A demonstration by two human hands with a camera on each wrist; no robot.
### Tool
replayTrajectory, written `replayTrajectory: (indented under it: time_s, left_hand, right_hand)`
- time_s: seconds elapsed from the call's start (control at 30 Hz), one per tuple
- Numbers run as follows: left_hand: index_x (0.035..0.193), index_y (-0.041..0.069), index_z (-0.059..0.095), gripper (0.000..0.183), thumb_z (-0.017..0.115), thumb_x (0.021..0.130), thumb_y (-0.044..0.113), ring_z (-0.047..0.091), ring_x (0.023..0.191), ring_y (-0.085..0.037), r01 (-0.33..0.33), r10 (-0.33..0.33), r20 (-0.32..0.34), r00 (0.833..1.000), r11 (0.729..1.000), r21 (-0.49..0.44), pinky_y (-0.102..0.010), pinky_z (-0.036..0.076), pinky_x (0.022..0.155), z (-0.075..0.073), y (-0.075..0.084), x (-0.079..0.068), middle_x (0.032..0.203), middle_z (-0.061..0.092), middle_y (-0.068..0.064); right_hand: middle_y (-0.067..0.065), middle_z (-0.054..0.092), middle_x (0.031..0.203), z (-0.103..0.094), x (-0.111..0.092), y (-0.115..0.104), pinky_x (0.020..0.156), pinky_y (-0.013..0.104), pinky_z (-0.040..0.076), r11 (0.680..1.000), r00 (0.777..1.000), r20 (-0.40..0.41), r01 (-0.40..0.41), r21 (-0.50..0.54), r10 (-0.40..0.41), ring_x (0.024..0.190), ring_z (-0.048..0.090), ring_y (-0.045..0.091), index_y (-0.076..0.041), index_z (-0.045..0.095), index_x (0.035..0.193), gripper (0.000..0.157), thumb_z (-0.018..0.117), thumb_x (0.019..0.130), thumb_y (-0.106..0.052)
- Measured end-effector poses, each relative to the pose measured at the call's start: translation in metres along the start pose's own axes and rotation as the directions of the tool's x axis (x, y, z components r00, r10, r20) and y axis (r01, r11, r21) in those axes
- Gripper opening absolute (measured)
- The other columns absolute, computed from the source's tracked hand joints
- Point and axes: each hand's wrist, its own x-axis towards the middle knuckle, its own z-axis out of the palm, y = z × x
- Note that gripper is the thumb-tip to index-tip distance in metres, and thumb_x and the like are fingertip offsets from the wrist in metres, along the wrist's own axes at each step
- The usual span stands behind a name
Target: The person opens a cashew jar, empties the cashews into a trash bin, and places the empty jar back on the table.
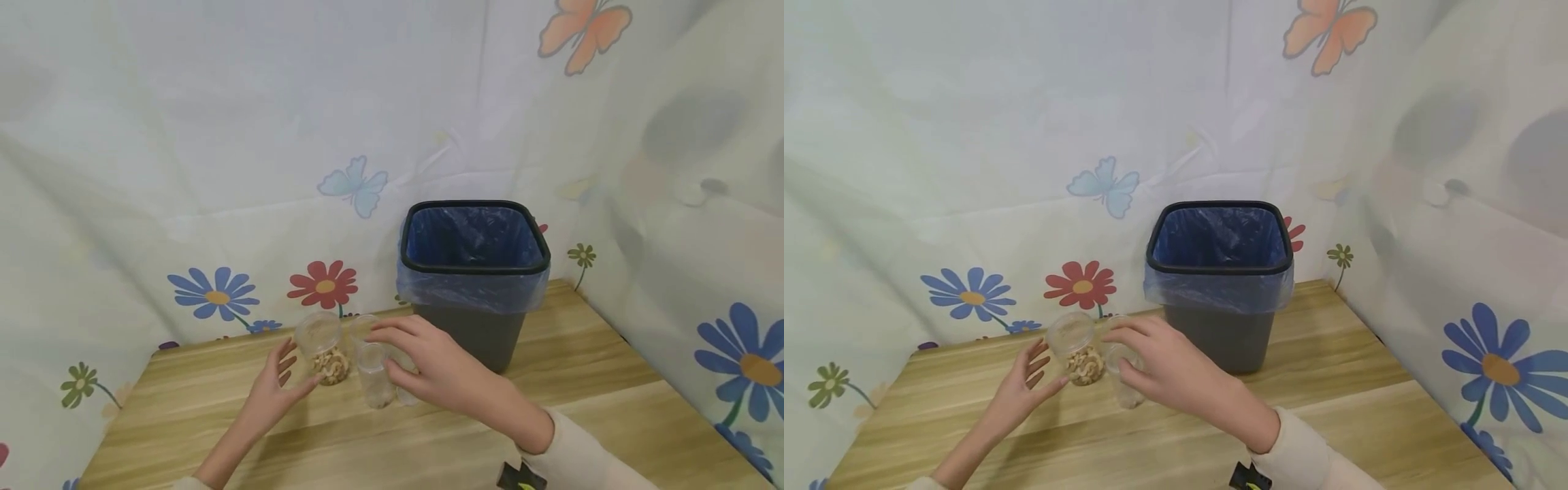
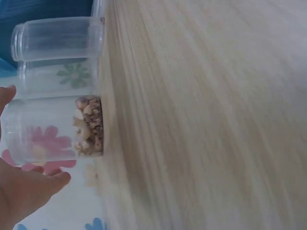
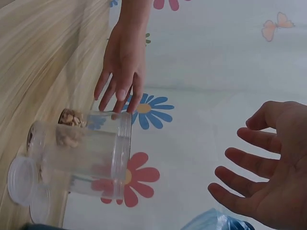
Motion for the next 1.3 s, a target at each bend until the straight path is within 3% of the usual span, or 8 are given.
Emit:
replayTrajectory:
  time_s: [0.2,0.33,0.6,1.07,1.3]
  left_hand:
    - [0.161,0.006,0.008,0.104,0.082,0.088,0.023,0.026,0.147,-0.05,0.065,-0.062,0.04,0.997,0.993,-0.1,-0.061,0.025,0.117,0.002,-0.013,0.012,0.164,0.017,-0.026]
    - [0.161,0.007,0.005,0.107,0.082,0.088,0.02,0.02,0.149,-0.05,0.065,-0.056,0.063,0.996,0.986,-0.154,-0.062,0.021,0.118,0.007,-0.021,0.022,0.165,0.013,-0.026]
    - [0.159,0.006,0.008,0.104,0.082,0.086,0.013,0.019,0.151,-0.045,0.053,-0.047,0.035,0.998,0.978,-0.203,-0.061,0.017,0.12,0.017,-0.027,0.037,0.162,0.023,-0.024]
    - [0.159,0.013,0.022,0.1,0.087,0.082,0.016,0.031,0.148,-0.031,-0.005,0.01,0.017,1.0,0.967,-0.256,-0.051,0.027,0.119,0.028,-0.033,0.054,0.159,0.034,-0.012]
    - [0.155,0.013,0.033,0.091,0.087,0.083,0.024,0.039,0.143,-0.031,0.033,-0.031,0.016,0.999,0.977,-0.21,-0.053,0.034,0.116,0.031,-0.033,0.057,0.152,0.045,-0.011]
  right_hand:
    - [-0.002,0.058,0.14,0.015,0.018,-0.006,0.102,0.038,0.049,0.999,0.997,0.06,-0.04,0.028,0.038,0.13,0.053,0.016,-0.017,0.061,0.137,0.036,0.063,0.102,-0.022]
    - [-0.001,0.057,0.141,0.022,0.03,-0.009,0.102,0.036,0.049,0.997,0.993,0.092,-0.076,0.014,0.074,0.13,0.054,0.016,-0.017,0.06,0.139,0.038,0.062,0.102,-0.024]
    - [0.003,0.06,0.14,0.039,0.055,-0.007,0.108,0.036,0.046,0.992,0.985,0.116,-0.125,-0.003,0.124,0.13,0.055,0.019,-0.015,0.06,0.14,0.041,0.064,0.099,-0.023]
    - [0.002,0.06,0.14,0.063,0.09,-0.002,0.107,0.035,0.046,0.972,0.955,0.184,-0.236,-0.008,0.234,0.128,0.056,0.021,-0.016,0.06,0.14,0.042,0.062,0.099,-0.026]
    - [0.001,0.062,0.138,0.075,0.11,0.005,0.107,0.031,0.045,0.959,0.934,0.22,-0.283,-0.035,0.283,0.128,0.055,0.018,-0.014,0.062,0.138,0.04,0.061,0.1,-0.026]
